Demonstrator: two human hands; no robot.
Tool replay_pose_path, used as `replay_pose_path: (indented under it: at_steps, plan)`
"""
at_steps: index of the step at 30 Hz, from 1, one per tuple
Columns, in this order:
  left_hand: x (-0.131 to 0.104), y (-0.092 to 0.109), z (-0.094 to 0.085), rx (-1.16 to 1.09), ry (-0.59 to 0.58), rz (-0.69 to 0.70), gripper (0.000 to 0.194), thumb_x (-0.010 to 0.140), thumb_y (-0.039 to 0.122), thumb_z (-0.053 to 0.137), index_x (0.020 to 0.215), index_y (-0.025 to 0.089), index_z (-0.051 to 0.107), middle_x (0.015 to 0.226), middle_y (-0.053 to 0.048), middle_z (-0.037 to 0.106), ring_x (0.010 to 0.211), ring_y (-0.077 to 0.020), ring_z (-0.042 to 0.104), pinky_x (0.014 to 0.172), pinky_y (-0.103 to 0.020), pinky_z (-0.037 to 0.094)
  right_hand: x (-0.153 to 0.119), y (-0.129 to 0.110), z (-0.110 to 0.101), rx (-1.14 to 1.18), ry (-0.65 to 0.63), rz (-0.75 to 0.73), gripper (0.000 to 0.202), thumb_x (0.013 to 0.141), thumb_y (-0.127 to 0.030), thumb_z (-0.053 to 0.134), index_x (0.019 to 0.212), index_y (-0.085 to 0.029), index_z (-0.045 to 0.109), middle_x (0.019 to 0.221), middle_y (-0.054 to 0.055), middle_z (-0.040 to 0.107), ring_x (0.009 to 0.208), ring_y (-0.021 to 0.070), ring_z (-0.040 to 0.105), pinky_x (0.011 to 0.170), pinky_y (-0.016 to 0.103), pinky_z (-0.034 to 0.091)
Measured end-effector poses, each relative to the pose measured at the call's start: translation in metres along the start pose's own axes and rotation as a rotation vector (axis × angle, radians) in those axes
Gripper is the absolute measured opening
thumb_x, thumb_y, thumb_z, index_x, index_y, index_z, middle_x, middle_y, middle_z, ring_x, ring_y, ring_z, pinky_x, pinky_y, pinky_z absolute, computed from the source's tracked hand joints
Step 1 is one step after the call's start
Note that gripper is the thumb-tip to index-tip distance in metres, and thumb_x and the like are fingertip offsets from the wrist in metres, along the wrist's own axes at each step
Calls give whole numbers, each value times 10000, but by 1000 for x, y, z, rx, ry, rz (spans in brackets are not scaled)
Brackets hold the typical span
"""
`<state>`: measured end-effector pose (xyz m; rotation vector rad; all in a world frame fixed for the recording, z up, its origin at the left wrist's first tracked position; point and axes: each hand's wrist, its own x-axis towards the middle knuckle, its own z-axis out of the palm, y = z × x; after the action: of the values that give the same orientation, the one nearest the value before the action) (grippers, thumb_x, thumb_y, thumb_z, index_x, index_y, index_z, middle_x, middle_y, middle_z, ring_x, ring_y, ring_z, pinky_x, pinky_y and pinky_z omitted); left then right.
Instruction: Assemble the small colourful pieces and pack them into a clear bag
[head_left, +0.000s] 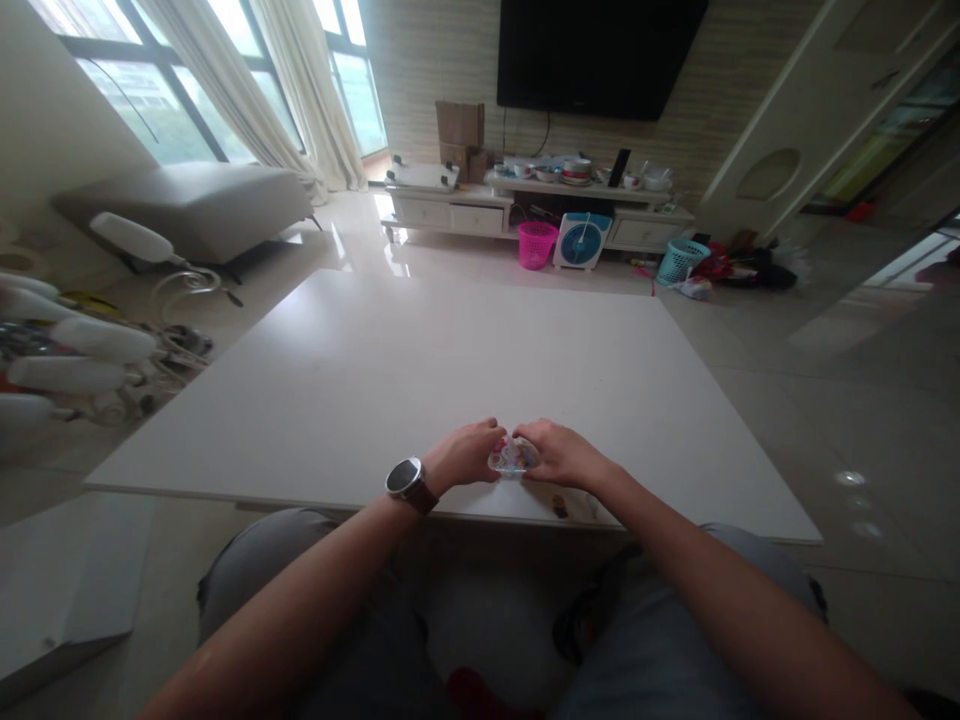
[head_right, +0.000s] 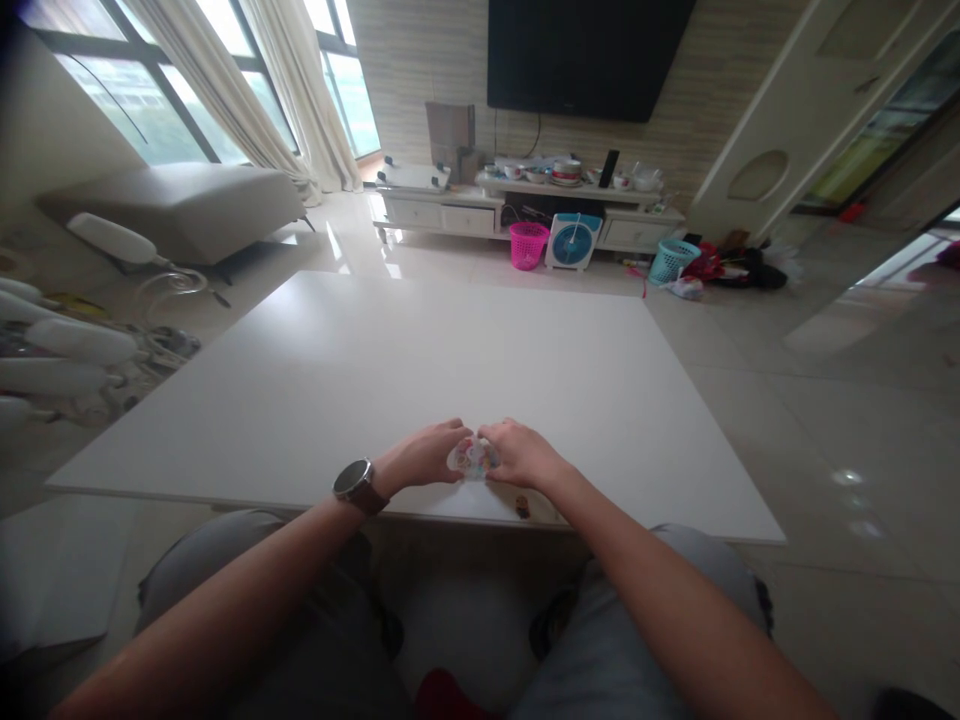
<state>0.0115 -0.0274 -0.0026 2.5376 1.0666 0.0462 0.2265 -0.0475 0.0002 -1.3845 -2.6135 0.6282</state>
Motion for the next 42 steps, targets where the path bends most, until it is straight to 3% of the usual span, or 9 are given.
replay_pose_path:
  at_steps: [28, 42]
  plan:
    - [0, 1, 0, 33, -4, -13, 328, 755, 355, 712, 1033, 202, 628, 1065, -67, 627, 871, -207, 646, 738, -290, 494, 0, -5, -4, -81, -25, 59, 397, 768, -377, 770, 1109, -223, 638, 1012, 69, 676, 953, 215, 604, 800, 275, 411]
    - [0, 4, -2, 40, -18, -16, 330, 779, 363, 706, 1065, 213, 638, 1050, -67, 640, 901, -220, 648, 750, -291, 490, 3, -6, -4, -38, -50, 44, 428, 742, -297, 792, 1127, -203, 628, 938, 62, 649, 945, 216, 576, 796, 268, 407]
